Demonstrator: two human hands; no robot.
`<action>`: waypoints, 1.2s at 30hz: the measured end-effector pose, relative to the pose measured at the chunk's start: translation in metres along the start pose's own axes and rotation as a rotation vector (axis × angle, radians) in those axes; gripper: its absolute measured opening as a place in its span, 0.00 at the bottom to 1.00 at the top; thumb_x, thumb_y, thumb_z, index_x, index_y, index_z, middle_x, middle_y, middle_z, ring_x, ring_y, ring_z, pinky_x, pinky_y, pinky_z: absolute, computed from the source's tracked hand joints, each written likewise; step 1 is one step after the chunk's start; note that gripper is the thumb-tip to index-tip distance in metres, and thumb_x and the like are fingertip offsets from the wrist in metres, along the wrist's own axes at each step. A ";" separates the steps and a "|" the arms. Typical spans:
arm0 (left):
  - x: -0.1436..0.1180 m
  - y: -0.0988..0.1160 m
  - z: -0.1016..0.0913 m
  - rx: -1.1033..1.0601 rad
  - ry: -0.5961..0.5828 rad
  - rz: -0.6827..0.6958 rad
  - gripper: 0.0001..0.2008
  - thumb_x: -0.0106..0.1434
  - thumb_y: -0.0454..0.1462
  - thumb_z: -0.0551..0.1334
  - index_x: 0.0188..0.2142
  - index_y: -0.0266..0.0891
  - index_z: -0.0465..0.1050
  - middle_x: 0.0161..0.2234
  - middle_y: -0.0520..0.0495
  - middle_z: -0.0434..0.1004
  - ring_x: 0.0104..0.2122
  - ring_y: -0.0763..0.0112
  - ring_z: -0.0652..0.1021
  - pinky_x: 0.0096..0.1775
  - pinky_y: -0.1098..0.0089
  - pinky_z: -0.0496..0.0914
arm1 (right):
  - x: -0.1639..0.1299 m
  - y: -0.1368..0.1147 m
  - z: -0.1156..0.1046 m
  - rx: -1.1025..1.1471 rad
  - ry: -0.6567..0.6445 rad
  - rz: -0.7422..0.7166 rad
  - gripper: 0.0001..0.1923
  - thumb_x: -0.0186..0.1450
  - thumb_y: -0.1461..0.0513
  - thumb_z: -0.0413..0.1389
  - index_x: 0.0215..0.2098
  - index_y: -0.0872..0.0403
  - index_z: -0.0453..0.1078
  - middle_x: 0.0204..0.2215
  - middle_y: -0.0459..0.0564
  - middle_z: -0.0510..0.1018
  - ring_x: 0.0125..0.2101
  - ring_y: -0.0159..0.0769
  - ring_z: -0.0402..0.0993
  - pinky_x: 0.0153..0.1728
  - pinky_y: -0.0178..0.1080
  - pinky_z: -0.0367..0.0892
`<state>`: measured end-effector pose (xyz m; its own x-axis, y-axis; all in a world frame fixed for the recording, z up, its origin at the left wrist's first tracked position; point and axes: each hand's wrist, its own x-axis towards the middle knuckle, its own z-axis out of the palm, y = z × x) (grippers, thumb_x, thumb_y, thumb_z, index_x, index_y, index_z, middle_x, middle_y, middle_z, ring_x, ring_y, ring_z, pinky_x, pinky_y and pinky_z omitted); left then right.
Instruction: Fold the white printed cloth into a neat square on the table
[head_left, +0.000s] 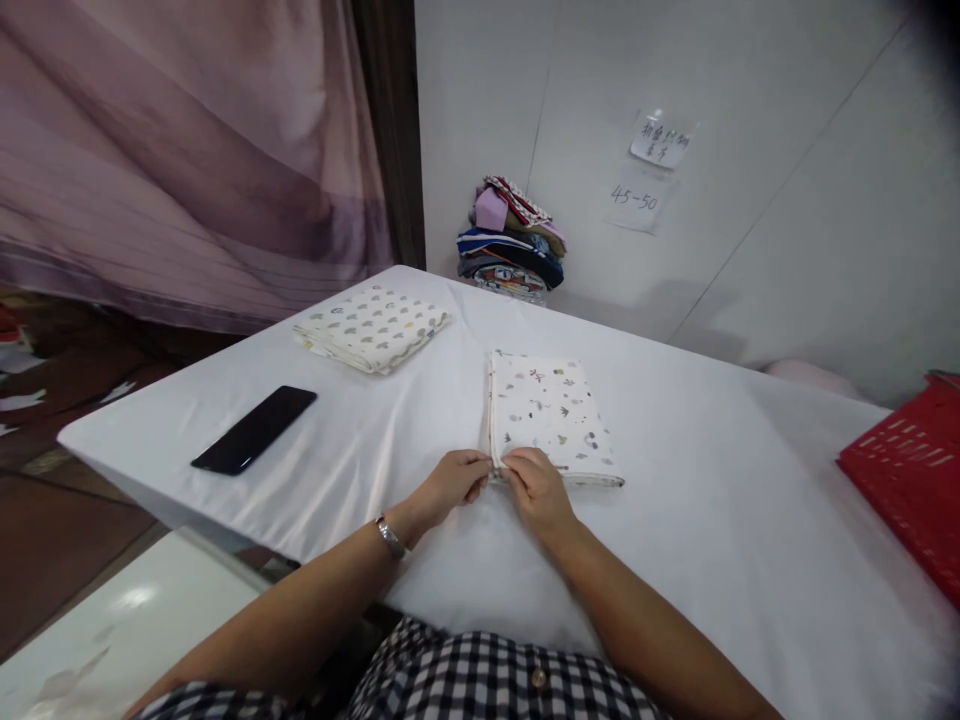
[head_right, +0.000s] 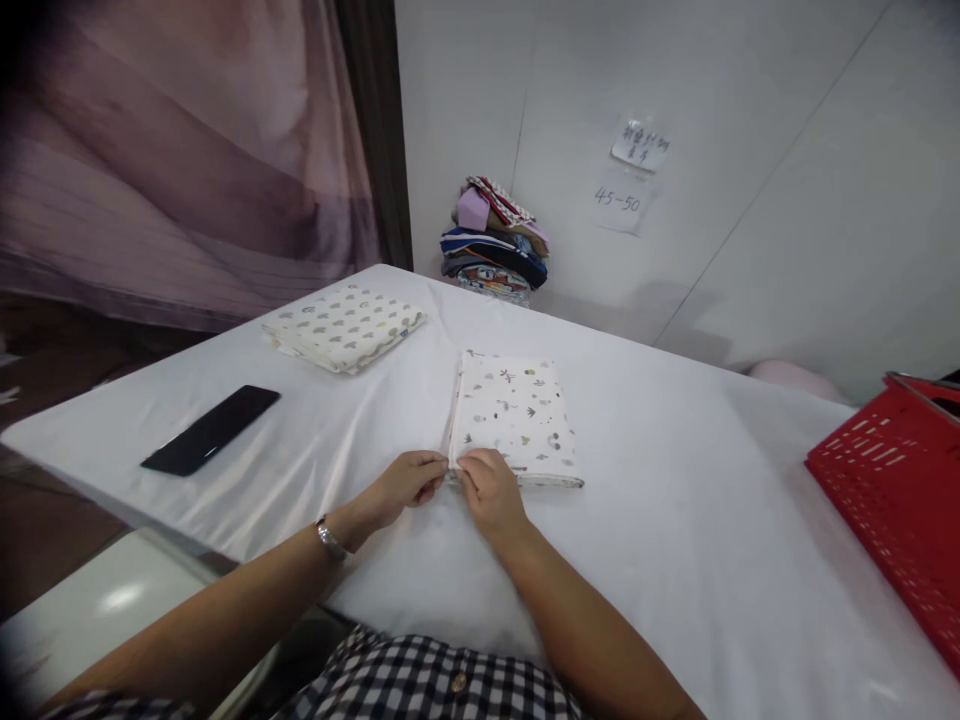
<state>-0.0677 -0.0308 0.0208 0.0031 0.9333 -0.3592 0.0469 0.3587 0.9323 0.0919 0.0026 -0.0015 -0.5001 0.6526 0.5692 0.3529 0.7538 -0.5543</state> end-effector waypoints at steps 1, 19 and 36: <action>0.001 -0.001 0.000 -0.031 -0.010 -0.012 0.12 0.52 0.42 0.56 0.18 0.38 0.60 0.14 0.58 0.57 0.13 0.81 0.59 0.18 0.75 0.48 | 0.000 0.000 0.000 -0.007 0.000 -0.006 0.10 0.67 0.63 0.47 0.40 0.53 0.70 0.36 0.53 0.74 0.38 0.38 0.68 0.40 0.42 0.68; 0.003 -0.004 -0.001 0.161 0.075 0.024 0.17 0.55 0.47 0.55 0.18 0.39 0.58 0.12 0.57 0.58 0.14 0.79 0.60 0.20 0.74 0.53 | 0.001 -0.006 -0.009 -0.044 -0.147 -0.085 0.14 0.64 0.66 0.49 0.47 0.52 0.68 0.41 0.53 0.74 0.42 0.39 0.69 0.43 0.44 0.68; 0.008 -0.003 -0.003 0.431 0.186 0.066 0.06 0.55 0.38 0.56 0.25 0.39 0.62 0.18 0.57 0.64 0.15 0.78 0.67 0.21 0.75 0.59 | -0.021 0.079 -0.108 -0.154 0.008 0.707 0.24 0.63 0.51 0.48 0.53 0.53 0.67 0.53 0.54 0.69 0.51 0.43 0.67 0.47 0.44 0.67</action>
<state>-0.0709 -0.0245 0.0153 -0.1571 0.9555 -0.2497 0.4631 0.2946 0.8359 0.2155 0.0567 0.0087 -0.1058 0.9882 0.1111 0.6974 0.1534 -0.7001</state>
